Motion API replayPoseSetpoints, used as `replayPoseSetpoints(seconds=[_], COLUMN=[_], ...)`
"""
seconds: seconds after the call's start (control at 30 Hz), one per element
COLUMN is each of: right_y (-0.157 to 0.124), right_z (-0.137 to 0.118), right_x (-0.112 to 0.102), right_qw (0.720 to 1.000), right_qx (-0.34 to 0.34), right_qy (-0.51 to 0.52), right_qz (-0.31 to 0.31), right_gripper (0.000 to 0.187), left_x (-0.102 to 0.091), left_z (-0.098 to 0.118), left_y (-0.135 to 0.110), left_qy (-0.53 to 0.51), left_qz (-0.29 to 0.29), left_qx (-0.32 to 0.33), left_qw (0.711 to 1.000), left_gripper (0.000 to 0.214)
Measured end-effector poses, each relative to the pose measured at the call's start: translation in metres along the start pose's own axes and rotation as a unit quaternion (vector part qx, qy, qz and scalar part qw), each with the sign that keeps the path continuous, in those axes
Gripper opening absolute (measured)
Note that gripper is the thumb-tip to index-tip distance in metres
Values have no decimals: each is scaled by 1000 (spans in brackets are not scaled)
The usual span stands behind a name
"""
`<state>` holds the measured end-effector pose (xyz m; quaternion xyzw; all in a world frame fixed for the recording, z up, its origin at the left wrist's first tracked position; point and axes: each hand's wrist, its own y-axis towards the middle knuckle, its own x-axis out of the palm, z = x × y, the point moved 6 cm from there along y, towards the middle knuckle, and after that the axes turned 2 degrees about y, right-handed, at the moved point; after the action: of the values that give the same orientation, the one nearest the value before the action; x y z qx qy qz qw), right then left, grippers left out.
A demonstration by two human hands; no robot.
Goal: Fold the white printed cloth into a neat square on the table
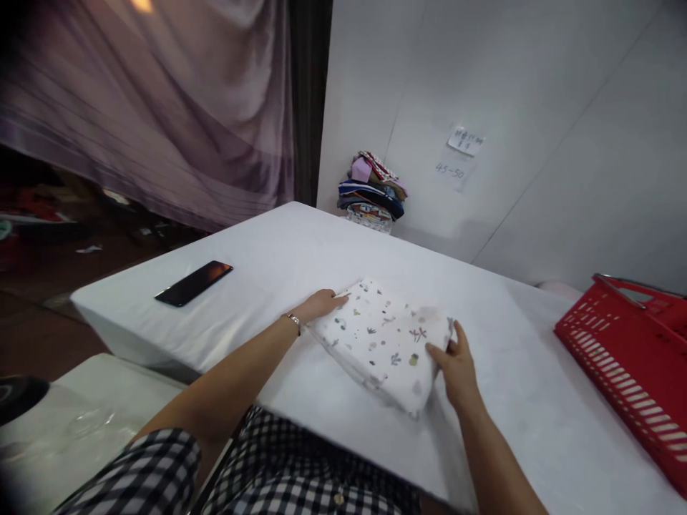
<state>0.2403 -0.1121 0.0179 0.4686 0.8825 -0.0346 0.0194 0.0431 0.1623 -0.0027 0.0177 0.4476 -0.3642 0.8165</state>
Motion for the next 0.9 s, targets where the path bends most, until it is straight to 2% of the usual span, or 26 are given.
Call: replayPoseSetpoints(seconds=[0.07, 0.13, 0.2, 0.23, 0.3, 0.33, 0.47, 0.57, 0.67, 0.77, 0.83, 0.9], right_y=[27, 53, 73, 80, 88, 88, 68, 46, 30, 21, 17, 14], right_z=[-8, 1, 19, 26, 33, 32, 11, -5, -13, -11, -2, 9], right_x=[-17, -38, -53, -57, -57, -53, -14, 28, 76, 121, 144, 158], right_qw=[999, 994, 980, 970, 945, 929, 850, 827, 828, 823, 815, 803], right_qx=[-28, 8, 65, 69, 25, -23, -252, -336, -356, -351, -324, -296], right_qy=[-18, -73, -167, -220, -320, -365, -462, -450, -417, -408, -430, -463], right_qz=[31, 81, 86, 81, 62, 52, 13, -43, -119, -183, -215, -231], right_gripper=[99, 98, 90, 82, 68, 63, 50, 41, 38, 41, 46, 49], left_x=[9, 21, 29, 31, 34, 34, 33, 26, 19, 23, 29, 35], left_z=[6, 11, 15, 16, 15, 14, 15, 20, 25, 27, 27, 25], left_y=[-5, -10, -12, -13, -14, -13, -9, -3, 5, 11, 11, 9], left_qy=[-14, -9, 10, 18, 21, 17, -42, -86, -116, -135, -142, -145], left_qz=[-14, -15, 14, 33, 60, 64, 46, 53, 84, 81, 69, 69], left_qx=[13, 32, 50, 58, 61, 61, 79, 82, 71, 73, 82, 93], left_qw=[1000, 999, 999, 998, 996, 996, 995, 991, 987, 985, 984, 983], left_gripper=[53, 48, 42, 40, 37, 36, 31, 23, 19, 28, 37, 41])
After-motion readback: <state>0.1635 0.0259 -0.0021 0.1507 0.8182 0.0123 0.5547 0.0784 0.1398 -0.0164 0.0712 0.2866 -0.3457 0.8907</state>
